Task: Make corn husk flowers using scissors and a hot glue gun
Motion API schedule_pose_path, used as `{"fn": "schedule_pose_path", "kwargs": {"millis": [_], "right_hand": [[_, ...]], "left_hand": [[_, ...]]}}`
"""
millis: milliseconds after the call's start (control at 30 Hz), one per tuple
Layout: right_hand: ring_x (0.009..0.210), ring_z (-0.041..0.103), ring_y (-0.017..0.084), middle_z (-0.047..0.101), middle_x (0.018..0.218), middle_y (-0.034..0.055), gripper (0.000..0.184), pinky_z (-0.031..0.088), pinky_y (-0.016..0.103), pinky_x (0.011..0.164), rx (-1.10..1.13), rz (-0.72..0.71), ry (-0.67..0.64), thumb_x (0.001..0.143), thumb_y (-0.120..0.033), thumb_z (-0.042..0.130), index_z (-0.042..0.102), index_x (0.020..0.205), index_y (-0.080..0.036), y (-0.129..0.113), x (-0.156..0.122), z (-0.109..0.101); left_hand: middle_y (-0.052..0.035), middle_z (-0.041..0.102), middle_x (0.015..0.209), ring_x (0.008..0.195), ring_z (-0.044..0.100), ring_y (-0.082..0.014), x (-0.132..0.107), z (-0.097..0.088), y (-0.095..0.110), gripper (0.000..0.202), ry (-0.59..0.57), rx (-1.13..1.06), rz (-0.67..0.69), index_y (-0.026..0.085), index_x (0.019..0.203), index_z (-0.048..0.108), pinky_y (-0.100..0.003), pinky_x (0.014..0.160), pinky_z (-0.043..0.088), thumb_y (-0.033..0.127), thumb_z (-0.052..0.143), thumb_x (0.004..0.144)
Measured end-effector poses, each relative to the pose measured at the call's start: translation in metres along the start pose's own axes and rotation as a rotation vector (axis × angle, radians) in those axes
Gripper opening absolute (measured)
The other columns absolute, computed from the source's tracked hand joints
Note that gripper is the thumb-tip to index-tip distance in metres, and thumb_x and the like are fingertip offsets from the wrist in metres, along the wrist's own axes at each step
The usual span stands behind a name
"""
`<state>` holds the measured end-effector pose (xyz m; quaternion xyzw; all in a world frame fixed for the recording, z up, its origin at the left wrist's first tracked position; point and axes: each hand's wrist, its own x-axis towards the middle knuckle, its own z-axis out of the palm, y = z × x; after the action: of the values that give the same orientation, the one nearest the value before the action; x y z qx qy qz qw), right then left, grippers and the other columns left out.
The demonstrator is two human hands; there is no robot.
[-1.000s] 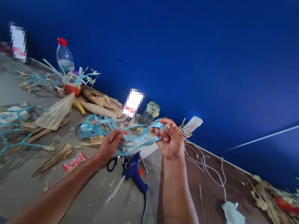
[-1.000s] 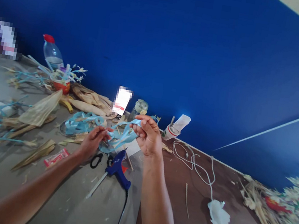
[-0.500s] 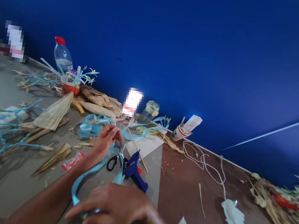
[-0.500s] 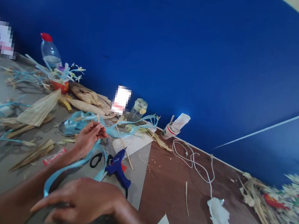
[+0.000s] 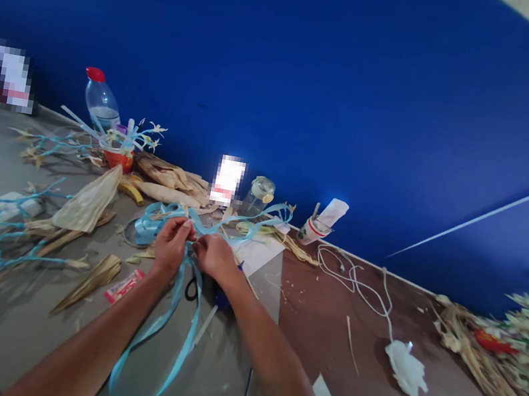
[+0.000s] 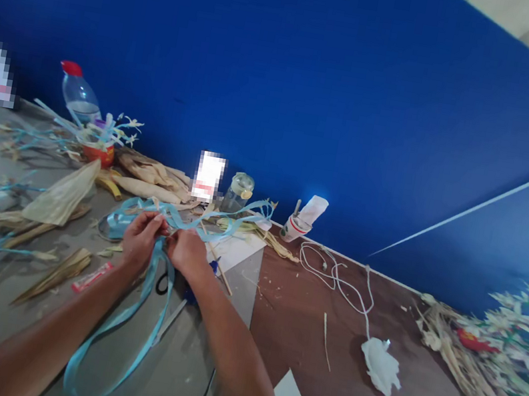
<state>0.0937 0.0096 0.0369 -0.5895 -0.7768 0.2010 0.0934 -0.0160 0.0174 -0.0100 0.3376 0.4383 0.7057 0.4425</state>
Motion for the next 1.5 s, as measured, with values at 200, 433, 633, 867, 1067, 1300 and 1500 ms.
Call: {"fn": "schedule_pose_path", "kwargs": {"millis": [200,433,633,867,1067,1300,1500], "right_hand": [[0.092,0.063,0.024,0.07,0.094,0.015,0.022,0.043,0.029,0.072,0.078,-0.085,-0.052,0.083,-0.019,0.051,0.07,0.094,-0.013,-0.016,0.021,0.022],[0.072,0.058,0.015,0.068,0.077,0.0038,0.012,0.042,0.024,0.066,0.371,0.044,0.088,0.078,-0.02,0.057,0.068,0.077,-0.015,0.016,0.03,0.01],[0.054,0.048,0.01,0.058,0.06,-0.0024,0.017,0.038,0.022,0.056,0.942,0.138,0.11,0.068,-0.033,0.064,0.064,0.067,-0.015,0.038,0.007,-0.004],[0.058,0.051,0.011,0.059,0.058,-0.0028,0.01,0.041,0.024,0.063,1.487,0.181,0.187,0.056,-0.024,0.067,0.063,0.064,-0.018,0.031,-0.013,-0.015],[0.049,0.041,0.009,0.054,0.055,-0.0023,0.024,0.037,0.025,0.053,1.462,0.121,0.223,0.065,-0.04,0.07,0.063,0.061,-0.018,0.033,-0.025,-0.026],[0.078,0.059,0.017,0.066,0.081,0.0035,0.017,0.045,0.029,0.073,0.867,-0.03,0.457,0.076,-0.028,0.057,0.072,0.08,-0.02,0.038,-0.031,-0.027],[0.09,0.06,0.019,0.066,0.09,0.0062,0.014,0.046,0.03,0.082,0.793,-0.035,0.547,0.077,-0.025,0.059,0.071,0.076,-0.02,0.04,-0.028,-0.023]], "left_hand": [[0.0048,0.054,0.058,0.052,0.048,-0.008,0.002,-0.002,-0.003,0.018,0.02,0.041,0.125,0.018,0.071,0.057,-0.021,0.052,0.04,0.034,0.066,0.074],[0.0039,0.055,0.061,0.055,0.05,-0.0096,0.003,-0.002,-0.003,0.02,0.088,0.124,0.147,0.017,0.074,0.06,-0.022,0.056,0.041,0.037,0.066,0.075],[0.0029,0.058,0.063,0.056,0.053,-0.0109,-0.007,0.001,-0.008,0.023,-0.042,0.169,0.04,0.017,0.08,0.06,-0.023,0.056,0.042,0.039,0.066,0.074],[0.0027,0.059,0.061,0.056,0.053,-0.0112,-0.017,0.006,-0.004,0.018,-0.195,0.215,0.025,0.017,0.08,0.064,-0.023,0.057,0.042,0.033,0.066,0.073],[0.0018,0.059,0.063,0.057,0.053,-0.0113,-0.022,0.007,-0.002,0.018,-0.266,0.166,0.003,0.017,0.083,0.067,-0.024,0.057,0.043,0.031,0.069,0.072],[0.0017,0.061,0.062,0.055,0.054,-0.0111,-0.028,0.01,0.002,0.022,-0.312,0.121,-0.049,0.017,0.08,0.067,-0.024,0.055,0.043,0.033,0.074,0.067],[0.0023,0.06,0.058,0.054,0.053,-0.0106,-0.03,0.014,0.007,0.021,-0.324,0.094,-0.066,0.017,0.077,0.066,-0.023,0.054,0.043,0.034,0.074,0.066]]}}
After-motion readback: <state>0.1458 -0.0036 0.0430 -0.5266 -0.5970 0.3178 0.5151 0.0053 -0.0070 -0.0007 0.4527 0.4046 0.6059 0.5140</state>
